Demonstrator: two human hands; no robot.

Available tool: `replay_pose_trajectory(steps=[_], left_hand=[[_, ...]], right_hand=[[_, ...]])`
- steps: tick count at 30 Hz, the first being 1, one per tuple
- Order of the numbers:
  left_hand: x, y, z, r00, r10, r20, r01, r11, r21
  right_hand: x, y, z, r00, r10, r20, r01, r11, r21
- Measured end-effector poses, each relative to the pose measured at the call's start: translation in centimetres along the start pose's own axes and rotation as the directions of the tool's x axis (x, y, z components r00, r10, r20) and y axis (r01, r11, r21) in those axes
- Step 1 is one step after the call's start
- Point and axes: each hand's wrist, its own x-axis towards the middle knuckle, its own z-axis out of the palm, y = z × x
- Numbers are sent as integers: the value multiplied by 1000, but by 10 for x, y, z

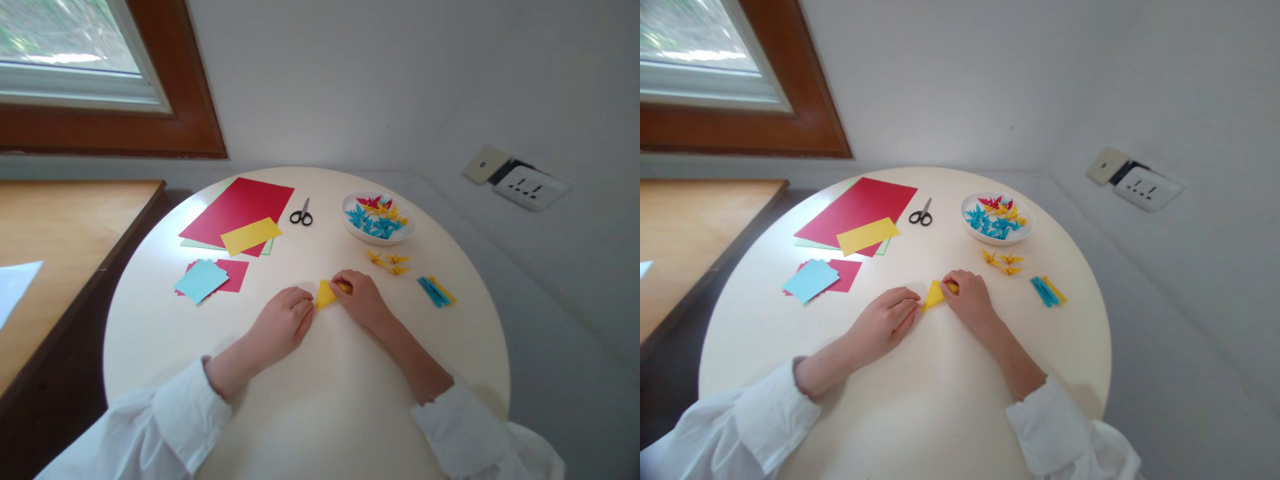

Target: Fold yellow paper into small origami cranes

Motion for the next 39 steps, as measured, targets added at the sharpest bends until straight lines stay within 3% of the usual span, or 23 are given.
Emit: replay_pose_trajectory(steps=[3, 10, 26, 39], left_hand=[[-2, 15, 9, 997, 67, -38, -63, 993, 100], [-9, 44, 22, 984, 43, 173, -77, 977, 197], [-20, 58, 21, 966, -61, 252, 5, 976, 218], [-23, 57, 22, 967, -48, 248, -4, 979, 205]], right_hand=[[0, 0, 0, 1000, -13, 11, 14, 1000, -24], [1, 1, -1, 999, -20, 28, 20, 999, -31], [1, 1, 1, 1000, 18, 0, -18, 999, -31], [1, 3, 2, 1000, 11, 3, -11, 1000, -17]])
